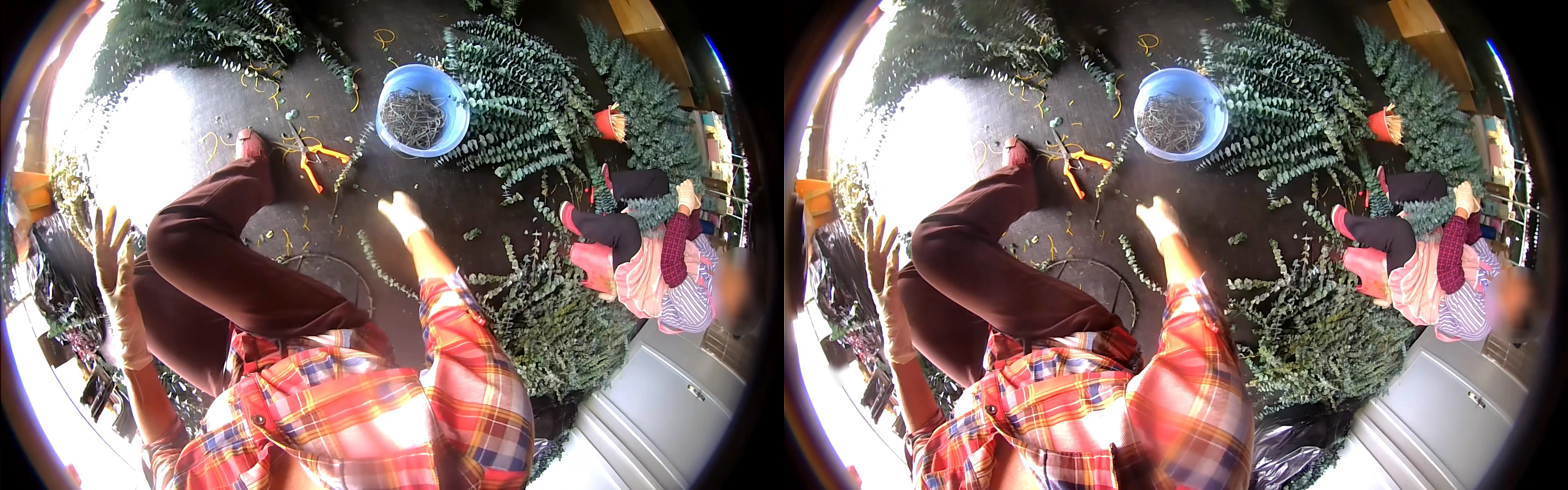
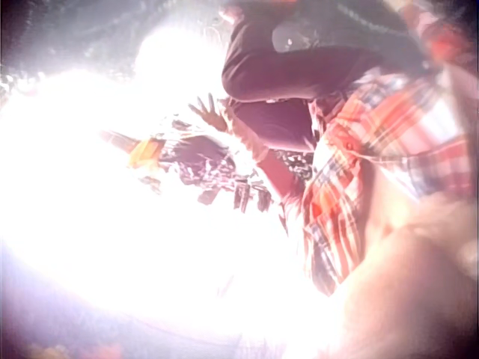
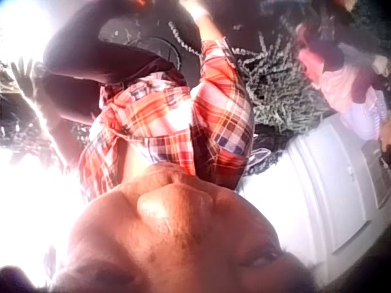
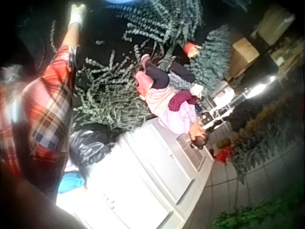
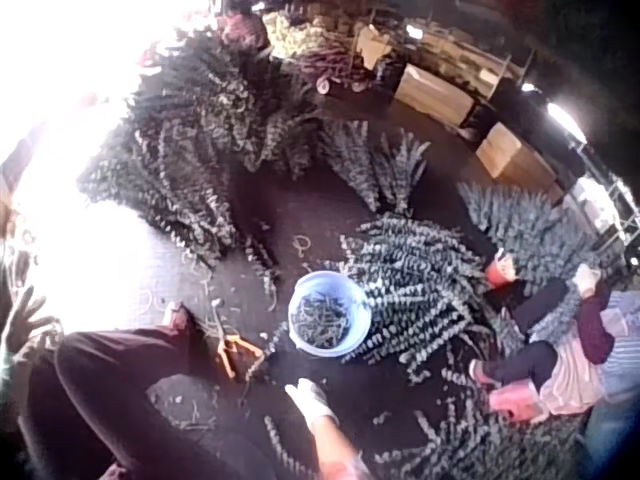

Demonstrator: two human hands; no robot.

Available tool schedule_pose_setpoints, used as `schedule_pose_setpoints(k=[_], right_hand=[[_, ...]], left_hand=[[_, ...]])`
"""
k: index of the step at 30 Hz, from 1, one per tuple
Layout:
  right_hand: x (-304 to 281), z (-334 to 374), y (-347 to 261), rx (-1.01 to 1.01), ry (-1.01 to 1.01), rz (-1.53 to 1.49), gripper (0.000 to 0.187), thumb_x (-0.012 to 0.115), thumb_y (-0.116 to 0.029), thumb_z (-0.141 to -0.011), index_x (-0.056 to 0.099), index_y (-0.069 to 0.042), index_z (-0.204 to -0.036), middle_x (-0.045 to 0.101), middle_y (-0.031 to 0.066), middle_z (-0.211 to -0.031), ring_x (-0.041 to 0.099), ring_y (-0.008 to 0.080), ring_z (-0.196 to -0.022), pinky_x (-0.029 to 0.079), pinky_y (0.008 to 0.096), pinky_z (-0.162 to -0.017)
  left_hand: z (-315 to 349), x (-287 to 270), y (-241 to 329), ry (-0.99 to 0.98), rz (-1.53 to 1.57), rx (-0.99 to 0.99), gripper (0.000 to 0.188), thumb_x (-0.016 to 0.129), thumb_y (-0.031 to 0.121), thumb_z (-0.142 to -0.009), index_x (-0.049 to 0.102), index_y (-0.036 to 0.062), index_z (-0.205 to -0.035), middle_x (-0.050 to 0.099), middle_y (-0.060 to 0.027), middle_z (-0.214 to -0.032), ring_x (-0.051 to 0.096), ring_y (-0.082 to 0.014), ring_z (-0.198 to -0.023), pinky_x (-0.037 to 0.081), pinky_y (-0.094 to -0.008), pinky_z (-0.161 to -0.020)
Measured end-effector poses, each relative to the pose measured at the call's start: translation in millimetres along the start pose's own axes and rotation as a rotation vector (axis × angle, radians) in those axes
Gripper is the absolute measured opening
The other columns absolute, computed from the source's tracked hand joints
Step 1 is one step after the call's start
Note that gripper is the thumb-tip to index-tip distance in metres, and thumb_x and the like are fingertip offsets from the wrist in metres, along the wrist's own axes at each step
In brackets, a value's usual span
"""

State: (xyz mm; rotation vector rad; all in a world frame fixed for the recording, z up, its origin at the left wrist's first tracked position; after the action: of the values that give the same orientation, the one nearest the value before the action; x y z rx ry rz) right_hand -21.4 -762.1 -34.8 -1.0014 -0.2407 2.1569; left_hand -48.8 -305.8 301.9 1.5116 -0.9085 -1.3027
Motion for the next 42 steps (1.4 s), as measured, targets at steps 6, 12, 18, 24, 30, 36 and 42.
schedule_pose_setpoints(k=[6,12,18,24,30,36,42], right_hand=[[76.8,88.1,71.6,0.365,-0.286,0.271,0.046,0.07,-0.038,-0.072,0.066,-0.006,-0.105,0.064,0.0174,-0.108,0.06,0.0306,-0.104,0.048,0.0372,-0.088],[121.1,55.4,99.5,0.296,-0.208,0.472,0.022,0.057,-0.021,-0.081,0.07,-0.01,-0.097,0.067,0.0138,-0.101,0.064,0.0296,-0.097,0.053,0.0376,-0.078],[-1.9,12.0,140.6,0.287,-0.117,0.609,0.039,0.061,-0.043,-0.076,0.07,-0.01,-0.094,0.066,0.0122,-0.104,0.064,0.0277,-0.097,0.052,0.0393,-0.081],[-222.3,-41.2,120.0,0.194,0.783,0.136,0.038,0.043,-0.038,-0.088,0.064,-0.007,-0.093,0.065,0.0178,-0.096,0.061,0.0386,-0.087,0.048,0.0429,-0.077],[-360.8,-169.3,52.6,-0.073,0.896,-0.093,0.045,0.038,-0.042,-0.093,0.06,-0.009,-0.113,0.056,0.0178,-0.122,0.052,0.0344,-0.114,0.041,0.0396,-0.095],[-404.6,-278.3,5.4,0.167,0.69,0.144,0.042,0.046,-0.022,-0.092,0.044,-0.018,-0.134,0.058,0.015,-0.112,0.056,0.0254,-0.099,0.043,0.0366,-0.088],[-380.9,-269.8,15.8,0.341,0.404,0.696,0.059,0.06,-0.027,-0.087,0.034,-0.023,-0.14,0.046,0.0143,-0.135,0.049,0.0298,-0.12,0.04,0.0385,-0.099]], left_hand=[[3.8,-20.9,-22.6,0.038,-0.064,-0.011,0.074,0.06,0.034,-0.087,0.024,0.0056,-0.144,0.036,-0.0143,-0.142,0.041,-0.0231,-0.126,0.03,-0.0334,-0.106],[-15.0,-3.6,5.0,-0.061,-0.086,0.088,0.069,0.057,0.028,-0.088,0.023,0.0052,-0.144,0.036,-0.0143,-0.142,0.042,-0.0207,-0.125,0.031,-0.0298,-0.106],[-41.3,31.6,32.2,-0.05,-0.426,0.207,0.073,0.058,0.034,-0.089,0.02,0.0042,-0.145,0.037,-0.0199,-0.141,0.042,-0.0302,-0.126,0.037,-0.0379,-0.102],[-51.3,164.5,43.0,-0.359,-0.522,0.141,0.077,0.065,0.008,-0.073,0.029,0.0024,-0.141,0.05,-0.018,-0.13,0.046,-0.0313,-0.123,0.035,-0.0429,-0.103],[-87.5,214.4,53.1,-0.649,-0.607,0.459,0.055,0.064,0.002,-0.056,0.057,-0.0025,-0.111,0.065,-0.0144,-0.101,0.062,-0.0317,-0.093,0.049,-0.0392,-0.082],[-113.0,233.6,58.9,-0.739,-0.53,0.435,0.054,0.062,0.004,-0.052,0.058,-0.0019,-0.106,0.066,-0.0117,-0.096,0.065,-0.0267,-0.083,0.051,-0.0353,-0.068],[-125.9,239.9,53.4,-0.795,-0.442,0.438,0.05,0.058,0.008,-0.06,0.055,-0.0027,-0.109,0.064,-0.012,-0.096,0.063,-0.0283,-0.081,0.05,-0.0368,-0.065]])
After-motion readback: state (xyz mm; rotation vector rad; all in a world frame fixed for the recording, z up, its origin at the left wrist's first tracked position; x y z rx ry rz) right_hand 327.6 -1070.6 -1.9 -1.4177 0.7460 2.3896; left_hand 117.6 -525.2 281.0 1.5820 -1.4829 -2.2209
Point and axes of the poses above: each hand's wrist, its own z-axis away from the middle knuckle, its own x-axis out of the palm, y = z × x, the point moved 4 cm from there along -z, towards the middle knuckle
